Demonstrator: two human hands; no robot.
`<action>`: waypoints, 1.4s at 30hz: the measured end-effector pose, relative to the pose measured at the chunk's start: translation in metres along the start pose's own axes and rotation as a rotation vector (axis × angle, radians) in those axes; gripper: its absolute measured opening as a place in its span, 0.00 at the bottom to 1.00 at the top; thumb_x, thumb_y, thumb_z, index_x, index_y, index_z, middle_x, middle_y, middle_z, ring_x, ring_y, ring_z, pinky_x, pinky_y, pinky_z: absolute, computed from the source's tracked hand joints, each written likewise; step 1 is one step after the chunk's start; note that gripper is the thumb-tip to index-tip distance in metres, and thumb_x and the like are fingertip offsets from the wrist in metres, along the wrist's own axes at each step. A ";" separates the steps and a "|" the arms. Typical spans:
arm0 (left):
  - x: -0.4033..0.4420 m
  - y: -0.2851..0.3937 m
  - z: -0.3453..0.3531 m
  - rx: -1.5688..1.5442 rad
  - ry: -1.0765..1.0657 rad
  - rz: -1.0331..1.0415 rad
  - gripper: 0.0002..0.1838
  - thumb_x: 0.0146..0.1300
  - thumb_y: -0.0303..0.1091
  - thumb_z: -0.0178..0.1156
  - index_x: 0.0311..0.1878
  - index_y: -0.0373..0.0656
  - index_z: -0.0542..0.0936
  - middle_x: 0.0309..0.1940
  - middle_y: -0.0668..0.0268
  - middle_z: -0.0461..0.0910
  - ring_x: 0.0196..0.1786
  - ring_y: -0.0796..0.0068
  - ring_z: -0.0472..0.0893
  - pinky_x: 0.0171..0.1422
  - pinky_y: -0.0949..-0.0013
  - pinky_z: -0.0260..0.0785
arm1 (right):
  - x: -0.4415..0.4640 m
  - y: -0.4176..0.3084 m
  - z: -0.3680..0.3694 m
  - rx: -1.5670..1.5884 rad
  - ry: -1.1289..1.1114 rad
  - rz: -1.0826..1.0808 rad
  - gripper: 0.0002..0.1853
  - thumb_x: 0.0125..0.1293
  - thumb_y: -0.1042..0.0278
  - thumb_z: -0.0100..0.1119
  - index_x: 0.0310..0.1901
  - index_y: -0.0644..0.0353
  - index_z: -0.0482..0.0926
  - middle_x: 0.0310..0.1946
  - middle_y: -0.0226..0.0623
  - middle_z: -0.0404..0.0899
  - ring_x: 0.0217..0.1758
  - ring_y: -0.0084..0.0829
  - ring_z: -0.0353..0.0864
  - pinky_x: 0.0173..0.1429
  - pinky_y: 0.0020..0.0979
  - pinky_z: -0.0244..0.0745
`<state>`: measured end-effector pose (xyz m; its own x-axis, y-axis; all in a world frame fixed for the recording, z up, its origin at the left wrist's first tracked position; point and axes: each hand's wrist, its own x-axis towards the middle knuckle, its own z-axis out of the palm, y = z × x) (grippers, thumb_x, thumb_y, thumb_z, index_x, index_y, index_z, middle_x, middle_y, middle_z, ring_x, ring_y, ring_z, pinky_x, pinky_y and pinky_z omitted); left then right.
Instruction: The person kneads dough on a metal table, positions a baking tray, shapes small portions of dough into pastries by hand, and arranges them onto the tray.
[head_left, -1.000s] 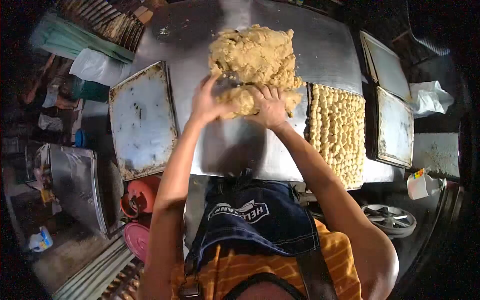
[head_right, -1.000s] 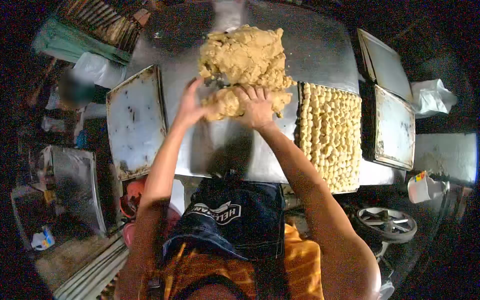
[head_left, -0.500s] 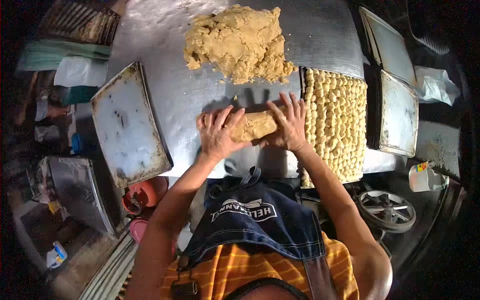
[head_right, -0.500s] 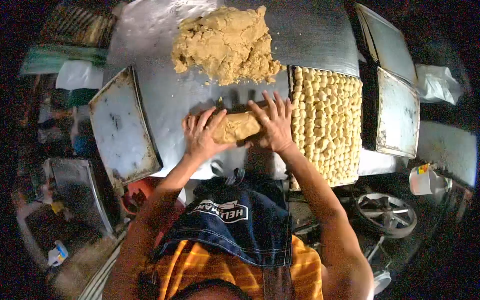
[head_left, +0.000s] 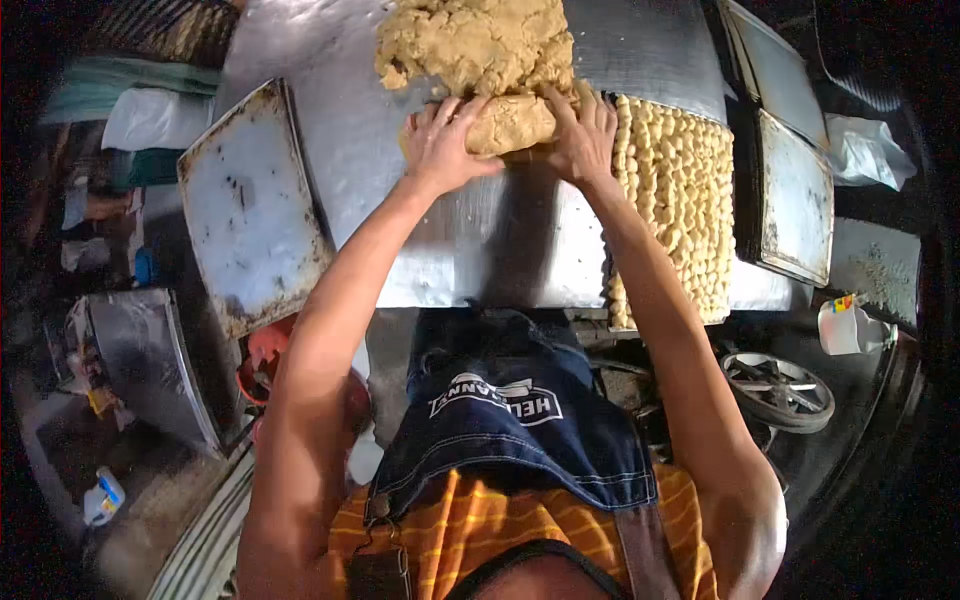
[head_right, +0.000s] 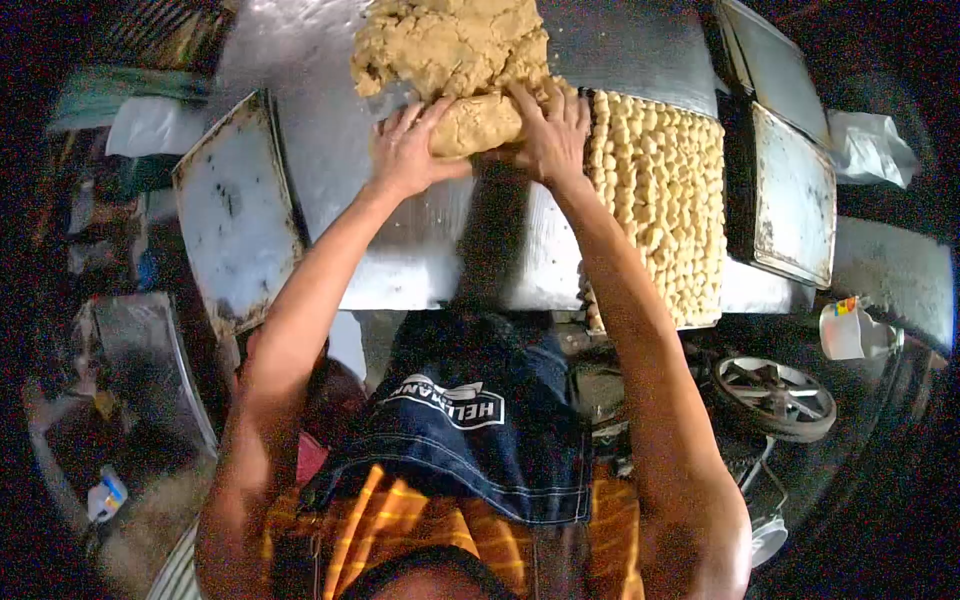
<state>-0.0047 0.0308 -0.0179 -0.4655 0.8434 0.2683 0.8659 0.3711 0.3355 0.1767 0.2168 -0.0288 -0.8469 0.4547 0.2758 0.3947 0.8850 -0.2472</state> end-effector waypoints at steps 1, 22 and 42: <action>-0.009 0.006 -0.010 0.021 0.011 0.026 0.52 0.39 0.61 0.84 0.73 0.70 0.76 0.65 0.68 0.79 0.59 0.58 0.77 0.68 0.47 0.63 | -0.015 -0.012 -0.017 0.043 0.063 -0.019 0.50 0.49 0.21 0.68 0.67 0.49 0.78 0.63 0.40 0.77 0.63 0.47 0.76 0.65 0.48 0.69; -0.083 0.027 0.024 0.035 0.209 -0.012 0.46 0.38 0.63 0.79 0.68 0.75 0.81 0.61 0.70 0.77 0.57 0.56 0.75 0.65 0.42 0.63 | -0.015 -0.028 0.008 0.124 0.244 -0.212 0.46 0.48 0.09 0.59 0.44 0.50 0.91 0.43 0.31 0.86 0.42 0.34 0.78 0.56 0.40 0.69; -0.084 0.159 0.083 -1.014 -0.638 -0.246 0.14 0.73 0.25 0.61 0.57 0.30 0.84 0.43 0.59 0.89 0.32 0.72 0.87 0.37 0.72 0.80 | -0.334 0.035 -0.122 -0.173 0.633 1.514 0.24 0.76 0.52 0.62 0.53 0.71 0.78 0.54 0.52 0.80 0.57 0.43 0.78 0.62 0.42 0.74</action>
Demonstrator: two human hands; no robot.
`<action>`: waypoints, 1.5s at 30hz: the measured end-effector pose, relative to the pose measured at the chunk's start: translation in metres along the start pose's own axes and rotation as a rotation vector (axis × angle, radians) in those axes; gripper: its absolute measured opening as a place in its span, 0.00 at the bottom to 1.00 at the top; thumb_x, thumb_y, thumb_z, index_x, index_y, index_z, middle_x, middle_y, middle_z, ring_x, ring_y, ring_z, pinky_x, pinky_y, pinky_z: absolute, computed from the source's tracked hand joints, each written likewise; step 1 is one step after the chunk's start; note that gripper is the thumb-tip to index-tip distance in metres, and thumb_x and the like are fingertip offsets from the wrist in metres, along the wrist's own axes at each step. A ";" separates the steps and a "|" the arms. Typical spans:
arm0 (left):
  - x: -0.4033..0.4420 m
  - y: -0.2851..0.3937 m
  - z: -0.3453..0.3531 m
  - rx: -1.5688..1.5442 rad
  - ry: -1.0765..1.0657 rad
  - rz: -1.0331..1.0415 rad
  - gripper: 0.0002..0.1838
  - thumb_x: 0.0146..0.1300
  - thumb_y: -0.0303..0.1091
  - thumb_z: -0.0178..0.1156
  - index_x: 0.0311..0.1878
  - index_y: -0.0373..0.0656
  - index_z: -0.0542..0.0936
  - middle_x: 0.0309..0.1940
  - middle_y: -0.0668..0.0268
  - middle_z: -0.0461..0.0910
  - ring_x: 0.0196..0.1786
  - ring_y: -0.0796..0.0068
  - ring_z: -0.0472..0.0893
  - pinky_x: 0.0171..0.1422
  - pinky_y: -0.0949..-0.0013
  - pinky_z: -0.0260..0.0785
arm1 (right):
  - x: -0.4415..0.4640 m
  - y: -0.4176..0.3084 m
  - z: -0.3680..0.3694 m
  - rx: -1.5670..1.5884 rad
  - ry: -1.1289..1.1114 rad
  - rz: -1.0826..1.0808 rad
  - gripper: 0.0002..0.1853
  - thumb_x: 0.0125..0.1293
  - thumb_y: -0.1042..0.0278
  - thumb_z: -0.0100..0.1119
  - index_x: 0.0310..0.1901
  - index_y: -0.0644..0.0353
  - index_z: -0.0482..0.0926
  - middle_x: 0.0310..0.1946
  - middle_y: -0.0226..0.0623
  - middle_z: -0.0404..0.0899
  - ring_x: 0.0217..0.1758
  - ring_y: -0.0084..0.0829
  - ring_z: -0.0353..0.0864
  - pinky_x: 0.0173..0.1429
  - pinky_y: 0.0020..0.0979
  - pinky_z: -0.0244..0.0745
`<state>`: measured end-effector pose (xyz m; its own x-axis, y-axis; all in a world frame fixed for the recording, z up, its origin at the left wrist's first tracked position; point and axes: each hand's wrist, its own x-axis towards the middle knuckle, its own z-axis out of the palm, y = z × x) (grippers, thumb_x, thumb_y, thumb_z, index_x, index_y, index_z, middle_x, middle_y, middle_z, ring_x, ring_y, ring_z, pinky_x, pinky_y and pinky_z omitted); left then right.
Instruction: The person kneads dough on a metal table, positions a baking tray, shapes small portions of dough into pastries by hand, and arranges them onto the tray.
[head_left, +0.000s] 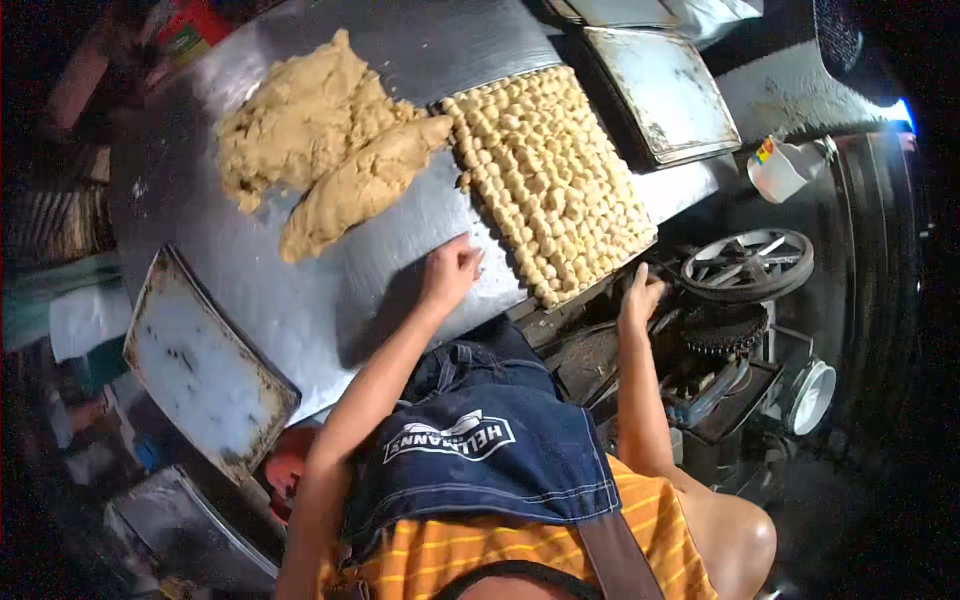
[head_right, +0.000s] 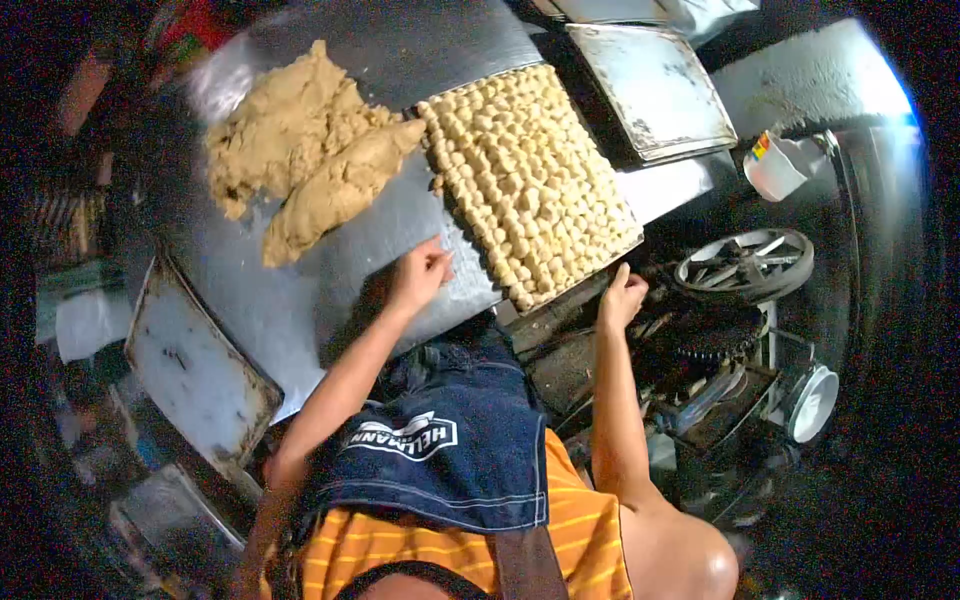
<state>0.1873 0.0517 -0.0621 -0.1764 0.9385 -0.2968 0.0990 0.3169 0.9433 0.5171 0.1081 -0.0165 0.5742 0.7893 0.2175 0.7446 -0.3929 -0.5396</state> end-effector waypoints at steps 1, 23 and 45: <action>0.018 -0.002 0.014 -0.091 -0.009 -0.083 0.13 0.74 0.24 0.58 0.56 0.30 0.84 0.41 0.58 0.89 0.32 0.72 0.88 0.36 0.73 0.80 | 0.000 0.008 -0.002 0.099 -0.101 0.087 0.23 0.77 0.51 0.60 0.50 0.70 0.79 0.49 0.49 0.79 0.51 0.41 0.77 0.56 0.40 0.74; 0.076 0.016 -0.034 0.994 0.361 0.821 0.11 0.67 0.23 0.62 0.48 0.42 0.89 0.53 0.68 0.86 0.54 0.66 0.82 0.53 0.65 0.77 | 0.017 -0.114 -0.012 0.442 -0.655 -0.203 0.17 0.78 0.61 0.61 0.33 0.66 0.82 0.23 0.28 0.76 0.26 0.21 0.69 0.31 0.25 0.67; -0.050 -0.045 -0.243 0.594 0.665 0.212 0.17 0.74 0.32 0.60 0.62 0.38 0.84 0.53 0.56 0.87 0.48 0.54 0.85 0.54 0.60 0.77 | -0.114 -0.173 0.035 0.081 -0.922 -0.903 0.09 0.68 0.63 0.66 0.39 0.60 0.87 0.30 0.40 0.87 0.26 0.40 0.80 0.36 0.39 0.76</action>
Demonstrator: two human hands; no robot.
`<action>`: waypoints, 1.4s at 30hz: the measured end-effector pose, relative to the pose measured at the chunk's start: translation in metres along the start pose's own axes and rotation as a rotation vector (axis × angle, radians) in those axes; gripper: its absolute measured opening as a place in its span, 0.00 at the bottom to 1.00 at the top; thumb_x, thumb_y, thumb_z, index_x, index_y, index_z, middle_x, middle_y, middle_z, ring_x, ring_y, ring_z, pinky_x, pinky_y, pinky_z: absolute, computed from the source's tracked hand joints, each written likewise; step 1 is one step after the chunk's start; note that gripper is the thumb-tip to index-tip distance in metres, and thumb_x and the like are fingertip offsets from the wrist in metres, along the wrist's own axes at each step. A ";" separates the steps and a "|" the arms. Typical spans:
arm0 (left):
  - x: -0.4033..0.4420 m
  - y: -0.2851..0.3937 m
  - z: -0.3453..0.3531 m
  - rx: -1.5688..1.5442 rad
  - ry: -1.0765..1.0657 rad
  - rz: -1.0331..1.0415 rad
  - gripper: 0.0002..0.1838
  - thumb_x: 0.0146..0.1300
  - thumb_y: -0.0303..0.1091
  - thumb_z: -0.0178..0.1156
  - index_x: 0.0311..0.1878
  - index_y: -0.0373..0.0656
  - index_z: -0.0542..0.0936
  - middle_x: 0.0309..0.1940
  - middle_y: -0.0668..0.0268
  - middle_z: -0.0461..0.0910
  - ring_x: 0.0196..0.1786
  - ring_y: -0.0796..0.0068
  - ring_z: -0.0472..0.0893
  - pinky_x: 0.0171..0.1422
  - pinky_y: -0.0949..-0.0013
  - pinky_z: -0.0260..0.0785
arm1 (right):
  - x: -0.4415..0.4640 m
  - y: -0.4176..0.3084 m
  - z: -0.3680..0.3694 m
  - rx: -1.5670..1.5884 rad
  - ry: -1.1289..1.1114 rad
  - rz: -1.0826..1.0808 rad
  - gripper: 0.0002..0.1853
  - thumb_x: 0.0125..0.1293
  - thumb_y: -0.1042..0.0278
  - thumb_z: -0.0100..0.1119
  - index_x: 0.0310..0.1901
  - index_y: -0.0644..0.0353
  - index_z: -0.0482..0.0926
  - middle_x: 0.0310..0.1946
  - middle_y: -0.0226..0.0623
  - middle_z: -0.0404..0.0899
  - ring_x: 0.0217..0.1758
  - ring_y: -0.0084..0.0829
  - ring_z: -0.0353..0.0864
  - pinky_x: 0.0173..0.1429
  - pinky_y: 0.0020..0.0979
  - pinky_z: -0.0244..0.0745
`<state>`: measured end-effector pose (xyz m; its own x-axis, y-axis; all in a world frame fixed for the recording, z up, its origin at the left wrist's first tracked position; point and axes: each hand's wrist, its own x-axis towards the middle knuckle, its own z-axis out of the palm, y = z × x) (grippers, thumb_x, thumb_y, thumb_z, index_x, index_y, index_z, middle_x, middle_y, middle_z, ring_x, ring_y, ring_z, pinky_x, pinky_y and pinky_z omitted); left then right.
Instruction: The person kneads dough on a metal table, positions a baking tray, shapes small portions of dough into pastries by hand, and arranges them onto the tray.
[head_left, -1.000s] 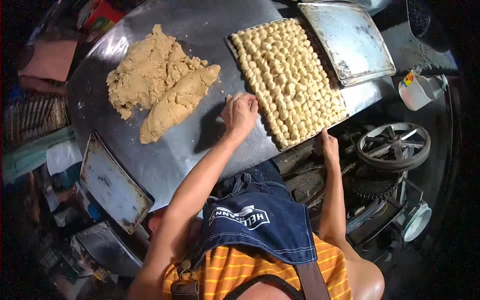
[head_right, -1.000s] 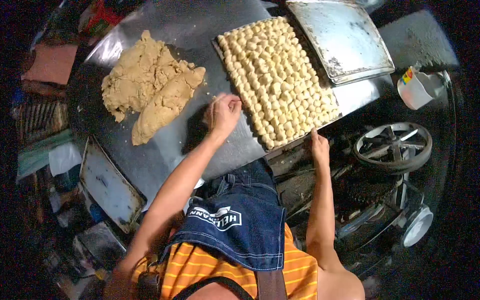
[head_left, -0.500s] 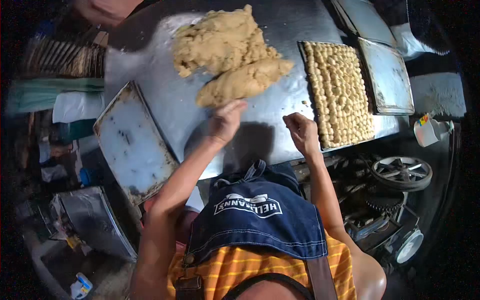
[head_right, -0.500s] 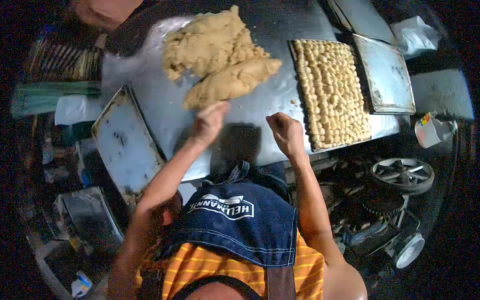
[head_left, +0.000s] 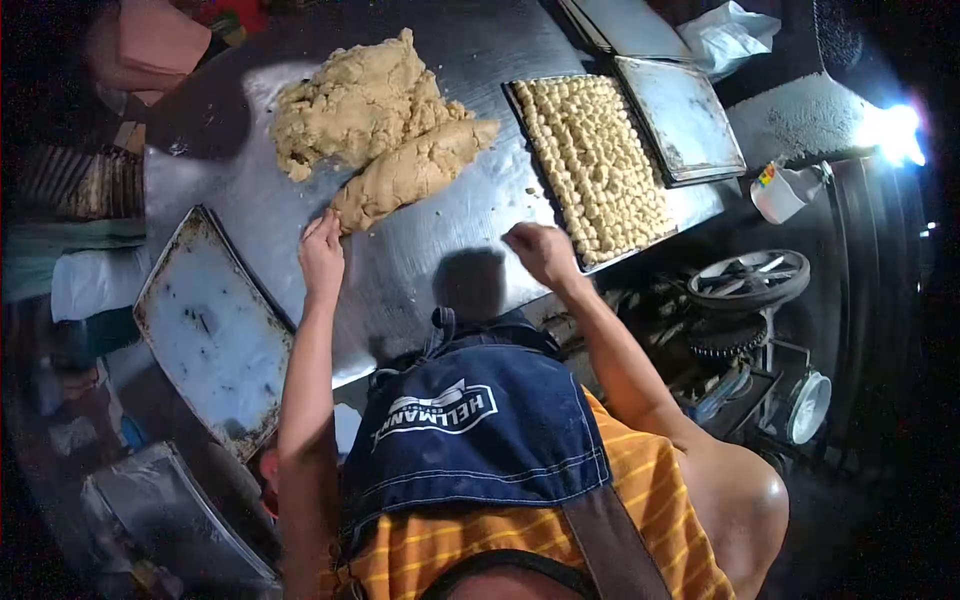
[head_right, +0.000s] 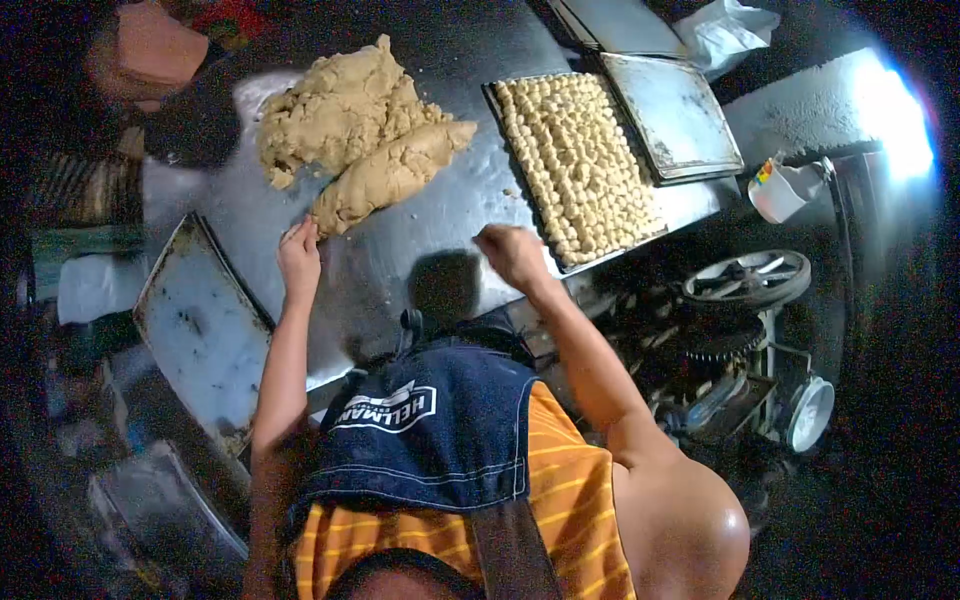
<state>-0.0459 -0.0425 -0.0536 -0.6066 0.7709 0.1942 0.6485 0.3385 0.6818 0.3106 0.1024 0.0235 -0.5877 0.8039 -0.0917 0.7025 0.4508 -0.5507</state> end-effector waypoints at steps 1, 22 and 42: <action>0.000 0.001 -0.004 0.047 0.005 0.006 0.18 0.73 0.31 0.60 0.63 0.38 0.84 0.52 0.55 0.87 0.48 0.53 0.85 0.53 0.60 0.77 | 0.009 0.016 -0.009 -0.074 0.066 0.007 0.07 0.67 0.65 0.66 0.40 0.59 0.88 0.28 0.38 0.86 0.25 0.38 0.79 0.35 0.37 0.76; -0.004 -0.005 -0.004 0.277 0.026 0.101 0.16 0.67 0.28 0.59 0.56 0.38 0.84 0.46 0.52 0.85 0.44 0.46 0.82 0.51 0.52 0.76 | 0.076 0.046 -0.032 -0.040 0.320 -0.035 0.09 0.66 0.64 0.65 0.41 0.62 0.84 0.41 0.44 0.84 0.36 0.46 0.81 0.42 0.44 0.77; -0.011 0.037 -0.014 -0.029 0.022 -0.188 0.09 0.66 0.32 0.62 0.46 0.41 0.86 0.38 0.52 0.86 0.38 0.45 0.84 0.44 0.49 0.76 | 0.100 0.027 0.121 -0.414 0.359 -0.006 0.48 0.76 0.25 0.34 0.78 0.64 0.62 0.79 0.59 0.60 0.81 0.60 0.56 0.81 0.65 0.45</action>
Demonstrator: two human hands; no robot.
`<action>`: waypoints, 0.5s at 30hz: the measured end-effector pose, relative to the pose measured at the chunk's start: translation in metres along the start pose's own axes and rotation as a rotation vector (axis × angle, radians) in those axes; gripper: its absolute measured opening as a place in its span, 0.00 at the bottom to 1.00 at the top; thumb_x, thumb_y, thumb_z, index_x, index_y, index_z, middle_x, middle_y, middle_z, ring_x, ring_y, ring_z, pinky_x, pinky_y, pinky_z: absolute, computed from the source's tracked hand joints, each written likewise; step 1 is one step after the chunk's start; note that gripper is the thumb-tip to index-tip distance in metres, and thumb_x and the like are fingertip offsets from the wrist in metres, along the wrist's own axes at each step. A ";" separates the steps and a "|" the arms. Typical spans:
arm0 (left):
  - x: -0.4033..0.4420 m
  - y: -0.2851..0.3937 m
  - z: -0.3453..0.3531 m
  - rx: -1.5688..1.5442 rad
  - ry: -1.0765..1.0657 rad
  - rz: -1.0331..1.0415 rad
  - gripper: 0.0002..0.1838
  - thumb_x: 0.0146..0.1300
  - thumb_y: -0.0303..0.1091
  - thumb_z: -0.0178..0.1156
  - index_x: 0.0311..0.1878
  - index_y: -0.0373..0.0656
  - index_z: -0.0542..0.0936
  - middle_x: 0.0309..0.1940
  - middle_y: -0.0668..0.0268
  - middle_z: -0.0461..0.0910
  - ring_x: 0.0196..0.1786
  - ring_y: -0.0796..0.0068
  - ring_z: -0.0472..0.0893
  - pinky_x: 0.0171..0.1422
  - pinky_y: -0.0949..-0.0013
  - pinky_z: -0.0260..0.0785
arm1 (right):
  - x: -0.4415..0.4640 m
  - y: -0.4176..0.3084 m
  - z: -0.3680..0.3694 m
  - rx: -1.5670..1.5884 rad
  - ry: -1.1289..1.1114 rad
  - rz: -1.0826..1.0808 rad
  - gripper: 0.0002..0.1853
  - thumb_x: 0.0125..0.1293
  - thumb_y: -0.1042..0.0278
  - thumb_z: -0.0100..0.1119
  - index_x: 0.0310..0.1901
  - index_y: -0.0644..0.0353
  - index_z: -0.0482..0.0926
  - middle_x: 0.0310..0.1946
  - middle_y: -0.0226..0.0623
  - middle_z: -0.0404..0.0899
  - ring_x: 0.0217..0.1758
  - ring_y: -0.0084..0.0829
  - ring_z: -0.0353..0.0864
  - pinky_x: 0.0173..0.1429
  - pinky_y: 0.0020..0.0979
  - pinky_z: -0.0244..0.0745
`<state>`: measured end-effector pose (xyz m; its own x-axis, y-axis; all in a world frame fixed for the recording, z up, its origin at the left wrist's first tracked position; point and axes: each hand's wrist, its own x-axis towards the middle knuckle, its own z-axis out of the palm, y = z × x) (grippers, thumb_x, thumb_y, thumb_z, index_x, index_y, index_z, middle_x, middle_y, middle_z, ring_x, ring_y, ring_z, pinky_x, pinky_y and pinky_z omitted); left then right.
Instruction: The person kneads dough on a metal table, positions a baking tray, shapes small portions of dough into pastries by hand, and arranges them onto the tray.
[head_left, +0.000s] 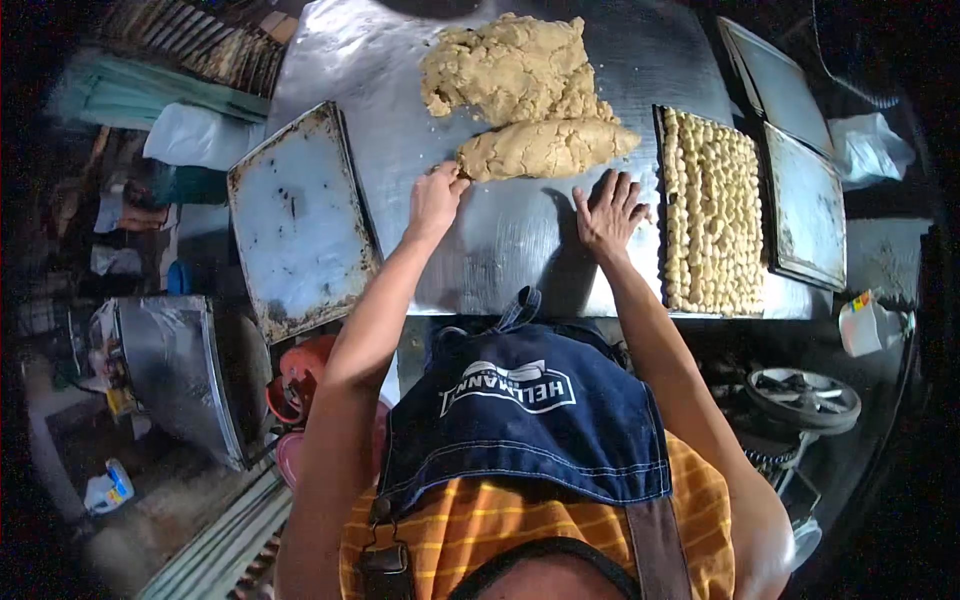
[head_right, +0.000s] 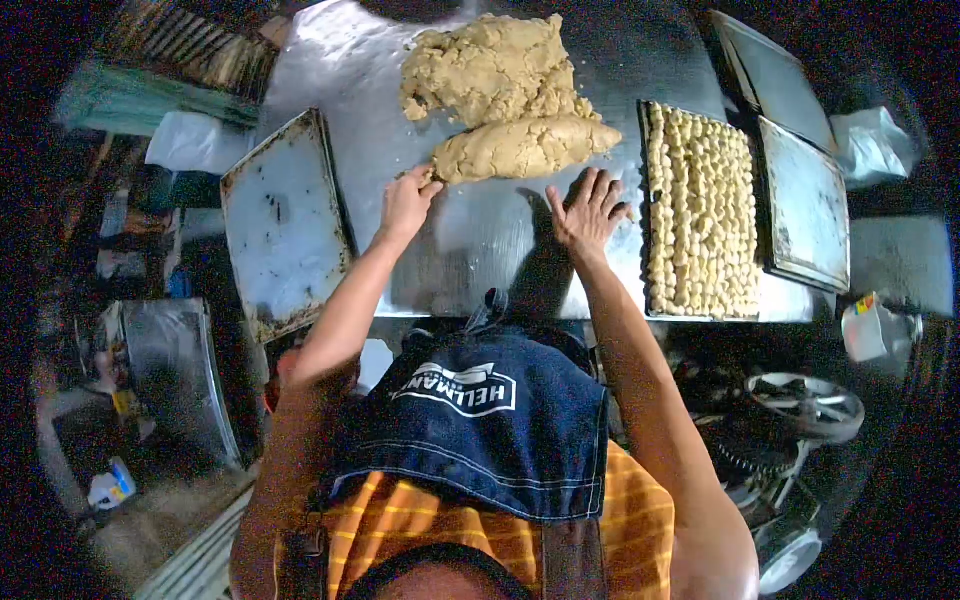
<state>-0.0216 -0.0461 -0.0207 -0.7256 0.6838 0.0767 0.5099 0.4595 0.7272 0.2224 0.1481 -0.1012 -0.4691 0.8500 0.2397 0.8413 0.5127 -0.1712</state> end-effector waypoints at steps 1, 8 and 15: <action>0.005 -0.004 0.004 0.103 -0.004 0.045 0.10 0.66 0.32 0.62 0.46 0.41 0.86 0.38 0.53 0.86 0.38 0.45 0.84 0.44 0.49 0.76 | 0.000 0.001 -0.004 -0.022 -0.038 -0.023 0.48 0.76 0.26 0.34 0.79 0.65 0.60 0.80 0.58 0.57 0.83 0.60 0.53 0.81 0.66 0.43; 0.009 -0.045 -0.008 0.182 -0.044 0.108 0.11 0.68 0.35 0.61 0.48 0.39 0.85 0.38 0.51 0.87 0.38 0.44 0.85 0.45 0.49 0.77 | 0.005 0.009 -0.001 0.004 -0.140 -0.167 0.48 0.77 0.29 0.34 0.82 0.65 0.54 0.84 0.51 0.52 0.86 0.60 0.48 0.82 0.70 0.39; 0.010 -0.047 -0.028 0.284 0.072 0.132 0.14 0.71 0.37 0.61 0.50 0.37 0.85 0.42 0.54 0.86 0.40 0.49 0.84 0.47 0.52 0.78 | -0.021 0.045 -0.058 -0.109 -0.143 -0.576 0.26 0.76 0.47 0.53 0.62 0.60 0.80 0.74 0.50 0.70 0.73 0.54 0.70 0.76 0.61 0.59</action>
<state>-0.0659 -0.0763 -0.0350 -0.6705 0.7107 0.2130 0.7028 0.5165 0.4892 0.2855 0.1458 -0.0586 -0.8825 0.4513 0.1322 0.4605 0.8863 0.0483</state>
